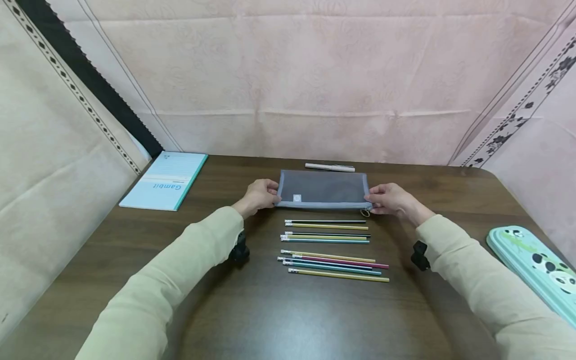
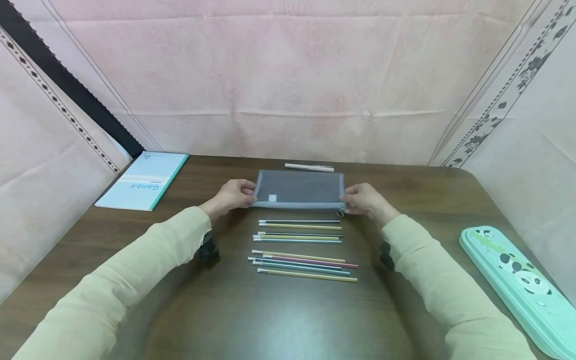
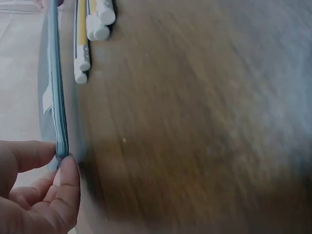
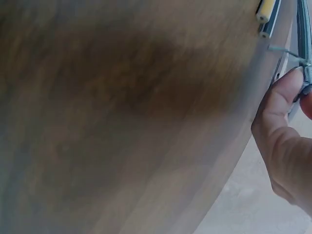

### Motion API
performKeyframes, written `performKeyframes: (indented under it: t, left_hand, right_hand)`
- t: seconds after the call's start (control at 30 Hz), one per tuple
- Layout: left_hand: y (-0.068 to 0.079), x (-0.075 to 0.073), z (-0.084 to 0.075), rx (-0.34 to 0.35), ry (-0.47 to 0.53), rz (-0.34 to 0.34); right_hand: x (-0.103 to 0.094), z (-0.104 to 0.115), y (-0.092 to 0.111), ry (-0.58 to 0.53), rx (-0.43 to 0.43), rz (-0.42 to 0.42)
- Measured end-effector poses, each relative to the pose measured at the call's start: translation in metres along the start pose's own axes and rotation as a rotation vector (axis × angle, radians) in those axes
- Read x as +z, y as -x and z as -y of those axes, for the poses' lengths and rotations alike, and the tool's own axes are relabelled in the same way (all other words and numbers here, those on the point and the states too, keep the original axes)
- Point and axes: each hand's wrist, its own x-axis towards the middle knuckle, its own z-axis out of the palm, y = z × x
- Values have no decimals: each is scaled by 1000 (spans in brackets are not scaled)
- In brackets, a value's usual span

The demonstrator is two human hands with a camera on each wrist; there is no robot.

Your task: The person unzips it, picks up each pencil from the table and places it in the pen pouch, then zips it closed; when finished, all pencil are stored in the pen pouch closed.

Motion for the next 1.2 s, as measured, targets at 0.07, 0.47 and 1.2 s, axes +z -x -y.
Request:
performKeyframes:
  t: [0.07,0.47,1.2]
  left_hand:
    - [-1,-1,2,17,-45,-17]
    - [22,36,-28,454,-221,-70]
    - [38,111,-46,535,-187,81]
  right_hand:
    - [0,0,0,-43,11,26]
    - [7,10,5,-159,29,56]
    - [25,19,10,-311,38,59]
